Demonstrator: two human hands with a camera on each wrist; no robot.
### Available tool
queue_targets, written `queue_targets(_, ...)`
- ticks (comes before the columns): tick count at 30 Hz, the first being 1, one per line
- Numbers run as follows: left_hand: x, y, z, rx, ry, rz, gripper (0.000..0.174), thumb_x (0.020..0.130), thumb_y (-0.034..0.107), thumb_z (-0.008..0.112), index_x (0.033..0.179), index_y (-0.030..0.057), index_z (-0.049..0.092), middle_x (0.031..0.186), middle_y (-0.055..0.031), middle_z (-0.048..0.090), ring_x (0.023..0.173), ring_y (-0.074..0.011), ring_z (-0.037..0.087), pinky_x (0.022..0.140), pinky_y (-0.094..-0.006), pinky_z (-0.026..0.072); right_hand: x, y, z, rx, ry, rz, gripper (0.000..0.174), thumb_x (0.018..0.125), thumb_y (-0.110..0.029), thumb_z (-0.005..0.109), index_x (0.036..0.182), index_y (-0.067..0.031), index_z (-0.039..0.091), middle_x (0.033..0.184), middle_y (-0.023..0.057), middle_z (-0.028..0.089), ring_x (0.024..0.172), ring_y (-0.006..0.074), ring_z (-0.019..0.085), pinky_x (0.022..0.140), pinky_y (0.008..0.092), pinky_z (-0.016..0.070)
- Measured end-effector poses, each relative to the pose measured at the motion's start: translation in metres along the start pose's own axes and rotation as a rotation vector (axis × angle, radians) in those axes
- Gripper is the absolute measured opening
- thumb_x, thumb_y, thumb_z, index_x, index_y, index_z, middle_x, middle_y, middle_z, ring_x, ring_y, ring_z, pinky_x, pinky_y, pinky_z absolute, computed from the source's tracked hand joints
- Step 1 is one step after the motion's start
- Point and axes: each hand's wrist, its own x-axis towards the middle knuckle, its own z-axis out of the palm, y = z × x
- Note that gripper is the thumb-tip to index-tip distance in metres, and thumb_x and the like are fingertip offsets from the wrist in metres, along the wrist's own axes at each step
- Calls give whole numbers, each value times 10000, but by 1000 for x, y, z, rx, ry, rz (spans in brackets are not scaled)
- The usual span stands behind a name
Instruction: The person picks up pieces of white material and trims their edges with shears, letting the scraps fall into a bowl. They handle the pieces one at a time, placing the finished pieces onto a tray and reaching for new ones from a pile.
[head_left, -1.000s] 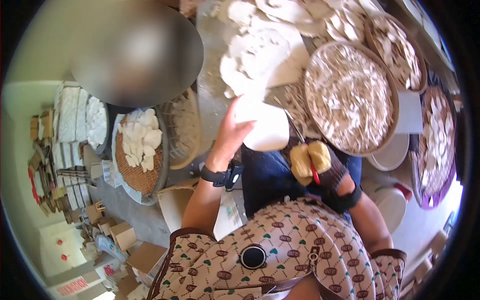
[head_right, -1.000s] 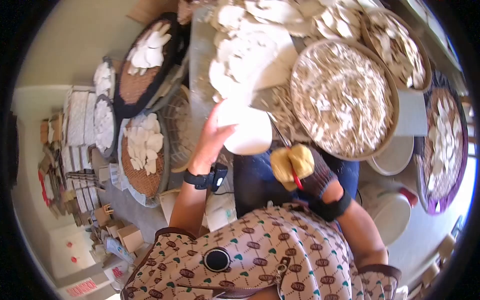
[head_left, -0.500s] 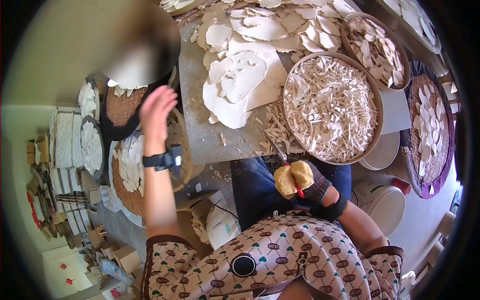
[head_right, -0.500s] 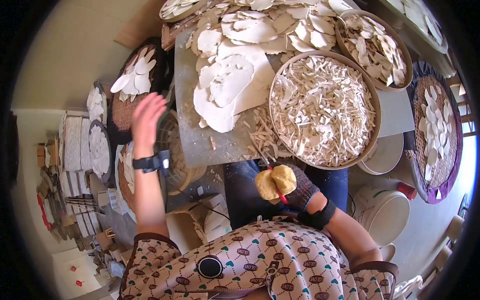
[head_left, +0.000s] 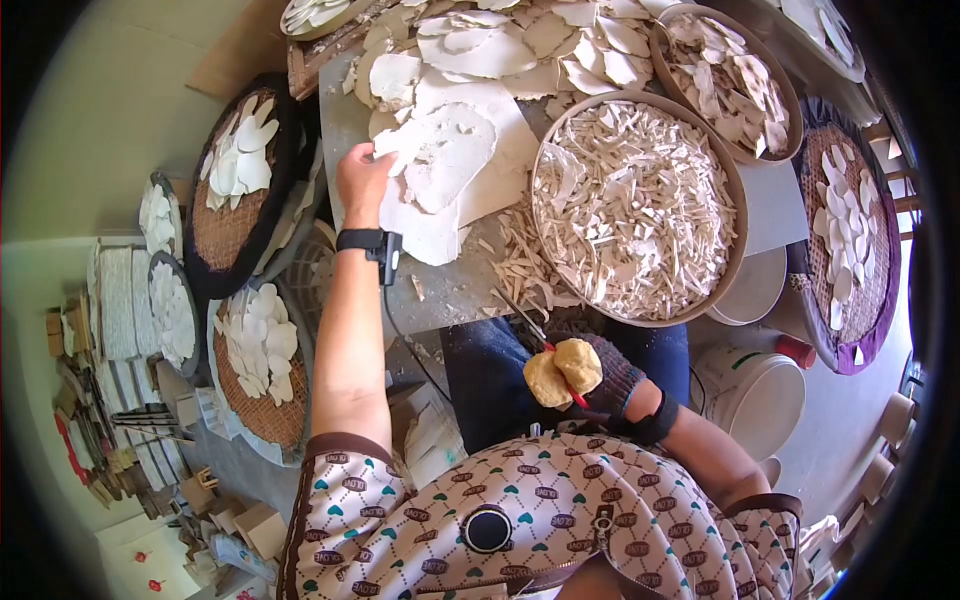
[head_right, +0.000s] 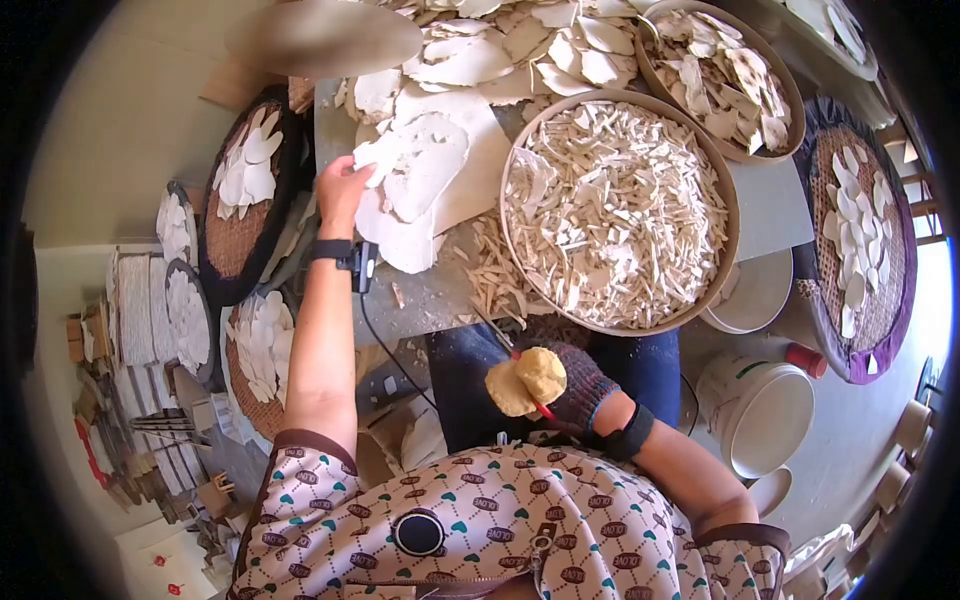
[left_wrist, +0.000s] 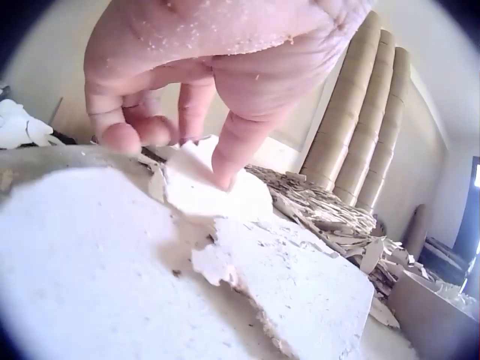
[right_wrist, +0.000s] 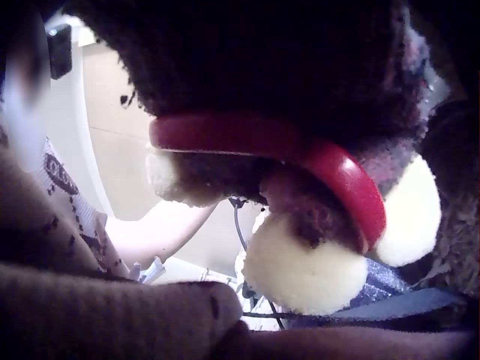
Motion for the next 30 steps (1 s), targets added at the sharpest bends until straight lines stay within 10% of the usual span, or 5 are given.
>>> queue_targets(5,-45,36,-34,-541,-172,-163,299,854,127,610,1082,-49,529,692,-43,582,574,-127,570,537,-228,469,0,10,5,-93,0,-47,466,680,-292,679,1072,-64,570,881,142,626,821,317,609,725,354,502)
queue_targets(8,-99,59,-36,-770,-190,-190,284,877,99,570,1115,-29,482,815,-77,597,647,-162,604,612,-260,519,0,-7,-6,-61,53,-119,242,800,-258,666,880,-40,595,838,74,635,773,191,619,708,316,494)
queue_targets(11,-149,61,-19,-914,-251,-172,330,863,30,560,1161,4,420,1020,-137,587,822,-206,622,706,-327,548,3,-10,3,1142,120,58,281,862,-287,609,923,-14,583,860,77,627,806,179,605,728,319,488)
queue_targets(15,-194,87,5,-1023,-241,-239,437,835,-3,585,1215,11,371,1066,-154,587,887,-207,617,709,-321,548,6,-4,-1,1243,51,-15,306,887,-271,589,983,19,611,971,77,641,885,134,601,786,281,492)
queue_targets(30,-219,88,4,-854,-774,-229,449,858,36,559,1289,23,435,1040,-93,629,871,-116,609,740,-243,510,4,2,-10,231,344,-233,147,869,-119,545,971,-33,607,928,99,645,879,230,623,785,317,489)
